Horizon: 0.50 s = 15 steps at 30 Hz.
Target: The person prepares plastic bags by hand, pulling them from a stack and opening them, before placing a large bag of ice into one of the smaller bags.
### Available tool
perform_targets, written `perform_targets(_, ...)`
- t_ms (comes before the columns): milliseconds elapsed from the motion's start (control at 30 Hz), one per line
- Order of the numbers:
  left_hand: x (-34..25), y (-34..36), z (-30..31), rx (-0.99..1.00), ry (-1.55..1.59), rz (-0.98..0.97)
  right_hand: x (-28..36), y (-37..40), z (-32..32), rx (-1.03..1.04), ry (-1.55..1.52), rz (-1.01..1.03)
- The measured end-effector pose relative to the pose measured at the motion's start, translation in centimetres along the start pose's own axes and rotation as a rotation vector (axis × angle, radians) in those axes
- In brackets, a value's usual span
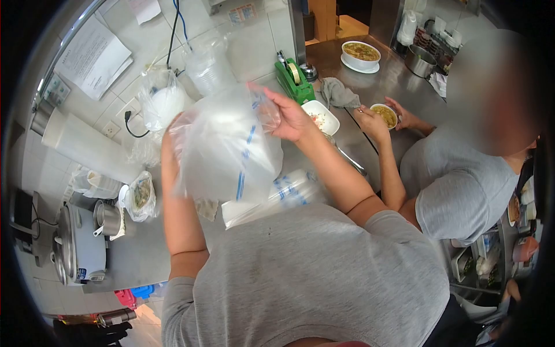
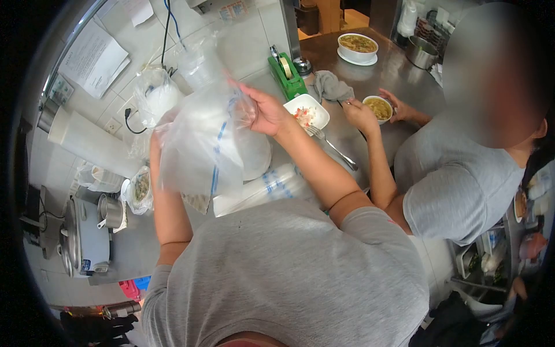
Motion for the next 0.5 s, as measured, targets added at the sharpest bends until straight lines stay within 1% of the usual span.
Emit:
perform_targets(33, 1.6, -0.4, 0.7, -0.056, 0.06, 0.032, -0.9, -0.5, 1.8, -0.133, -0.064, -0.039)
perform_targets(100, 5.2, -1.2, 2.2, -0.15, 0.191, 0.083, -1.9, -0.5, 3.8, -0.233, -0.103, -0.068)
perform_targets(167, 10.0, -2.2, 2.8, -0.173, 0.323, 0.137, -2.2, 0.3, 4.1, -0.168, -0.057, -0.051)
perform_targets(267, 17.0, -2.8, 2.7, -0.086, 0.487, 0.244, -3.4, 0.8, 7.5, 0.016, -0.084, -0.052)
perform_targets(333, 20.4, -3.1, 2.7, -0.062, 0.512, 0.347, -4.7, 1.2, 11.2, -0.227, -0.128, -0.103)
perform_targets(367, 22.0, -3.0, 2.8, -0.059, 0.521, 0.395, -6.1, 1.8, 13.5, -0.199, -0.192, -0.134)
perform_targets(400, 23.0, -2.6, 3.0, -0.087, 0.502, 0.439, -7.6, 2.3, 15.9, -0.174, -0.255, -0.166)
perform_targets(433, 22.9, -2.0, 2.8, -0.148, 0.433, 0.477, -10.0, 3.2, 20.5, 0.004, -0.364, -0.194)
perform_targets(467, 22.1, -0.2, 2.6, -0.302, 0.42, 0.516, -11.1, 3.6, 21.2, -0.021, -0.356, -0.201)
perform_targets(500, 22.5, 0.3, 2.8, -0.321, 0.387, 0.486, -12.0, 3.9, 21.9, -0.047, -0.348, -0.208)
Point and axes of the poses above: each hand's wrist, its own y-axis away from the middle knuckle, its own z-axis out of the back of the hand, x = y × z, the point moved 8 cm from there along -y, towards the middle knuckle, and after that the axes turned 5 degrees about y, right-handed, at the moved point
